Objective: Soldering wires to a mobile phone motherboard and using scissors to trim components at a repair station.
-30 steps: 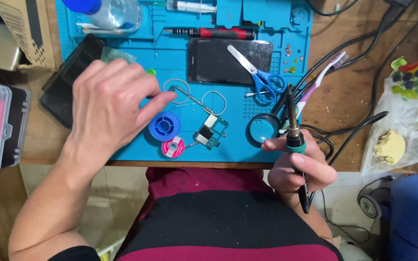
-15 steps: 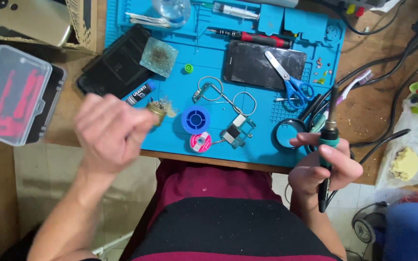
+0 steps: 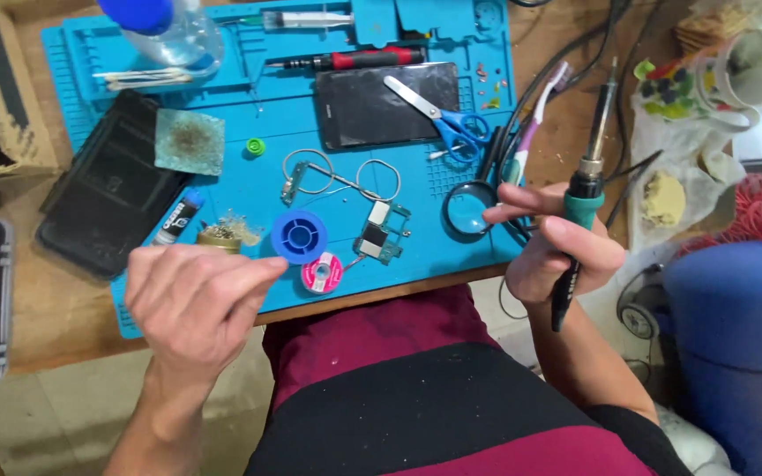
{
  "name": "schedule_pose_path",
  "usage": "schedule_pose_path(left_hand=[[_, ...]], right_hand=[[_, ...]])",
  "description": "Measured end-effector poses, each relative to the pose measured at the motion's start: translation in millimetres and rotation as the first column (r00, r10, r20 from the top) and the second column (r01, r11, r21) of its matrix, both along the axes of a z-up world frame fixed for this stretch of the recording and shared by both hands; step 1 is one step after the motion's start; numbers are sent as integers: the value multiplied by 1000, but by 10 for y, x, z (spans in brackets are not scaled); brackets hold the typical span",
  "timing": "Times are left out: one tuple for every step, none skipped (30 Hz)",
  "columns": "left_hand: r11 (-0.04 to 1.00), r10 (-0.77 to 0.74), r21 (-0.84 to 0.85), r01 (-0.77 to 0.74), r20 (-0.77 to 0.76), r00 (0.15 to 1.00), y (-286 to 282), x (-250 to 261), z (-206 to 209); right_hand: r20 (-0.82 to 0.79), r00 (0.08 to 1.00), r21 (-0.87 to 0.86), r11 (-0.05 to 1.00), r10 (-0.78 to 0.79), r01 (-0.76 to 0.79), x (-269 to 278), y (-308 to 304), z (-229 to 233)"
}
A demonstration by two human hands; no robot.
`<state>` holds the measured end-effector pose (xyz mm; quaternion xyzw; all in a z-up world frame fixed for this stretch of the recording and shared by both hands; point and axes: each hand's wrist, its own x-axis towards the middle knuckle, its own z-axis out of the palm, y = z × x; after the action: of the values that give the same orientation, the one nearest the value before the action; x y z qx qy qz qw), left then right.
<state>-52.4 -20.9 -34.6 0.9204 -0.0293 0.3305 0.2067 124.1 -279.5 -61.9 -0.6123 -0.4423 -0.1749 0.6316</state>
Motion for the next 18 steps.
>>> schedule_pose_path(left_hand=[[1000,11,5,-11,-3,1000,-10,30,24],[1000,-5,1,5,-14,1000,-20,36,56],[1000,-22,-3,22,-25,999,-27,40,90],[1000,1,7,-1,-30,1000,-9,47,128],[1000,8,16,-7,-30,1000,8,56,167],[1000,9,23,-8,-28,1000,19,76,203],[999,27,31,-26,-31,999,119,56,164],[987,113,118,-105,-62,992,222,36,122],[962,201,206,-180,-87,976,326,12,83],[958,216,212,-194,-87,972,432,4,138],[892,362,349,-288,-169,917,539,-6,196],[799,503,487,-353,-219,836,661,2,256],[791,514,493,-363,-211,832,774,49,316],[730,569,574,-371,-208,796,886,96,378],[661,622,651,-372,-199,757,997,141,441],[655,629,653,-380,-192,753,1106,239,407],[604,676,697,-386,-191,712,1217,337,376],[551,720,739,-387,-187,668,1336,438,359]], right_hand=[[-3,1000,5,1000,11,-11,2,17,18],[38,999,-2,1000,2,-2,8,54,25],[80,997,-7,1000,-8,8,12,94,33],[75,997,3,1000,14,-15,6,122,27],[108,994,-18,1000,16,-14,3,147,23],[144,989,-40,999,13,-7,1,156,24],[142,989,-32,999,29,-25,-29,146,-3],[125,992,-58,998,17,-10,-55,137,-30],[108,994,-85,996,5,4,-82,126,-56],[107,994,-78,997,19,-11,-101,119,-65],[94,995,-102,995,26,-16,-118,112,-72],[87,996,-123,992,26,-15,-127,112,-78],[92,995,-114,993,35,-25,-135,105,-77],[71,997,-147,989,22,-11,-150,89,-71],[50,999,-181,984,8,1,-164,73,-67],[55,998,-175,985,15,-5,-170,80,-60],[62,998,-172,985,13,-2,-174,87,-53],[66,998,-167,986,10,1,-179,100,-46]])
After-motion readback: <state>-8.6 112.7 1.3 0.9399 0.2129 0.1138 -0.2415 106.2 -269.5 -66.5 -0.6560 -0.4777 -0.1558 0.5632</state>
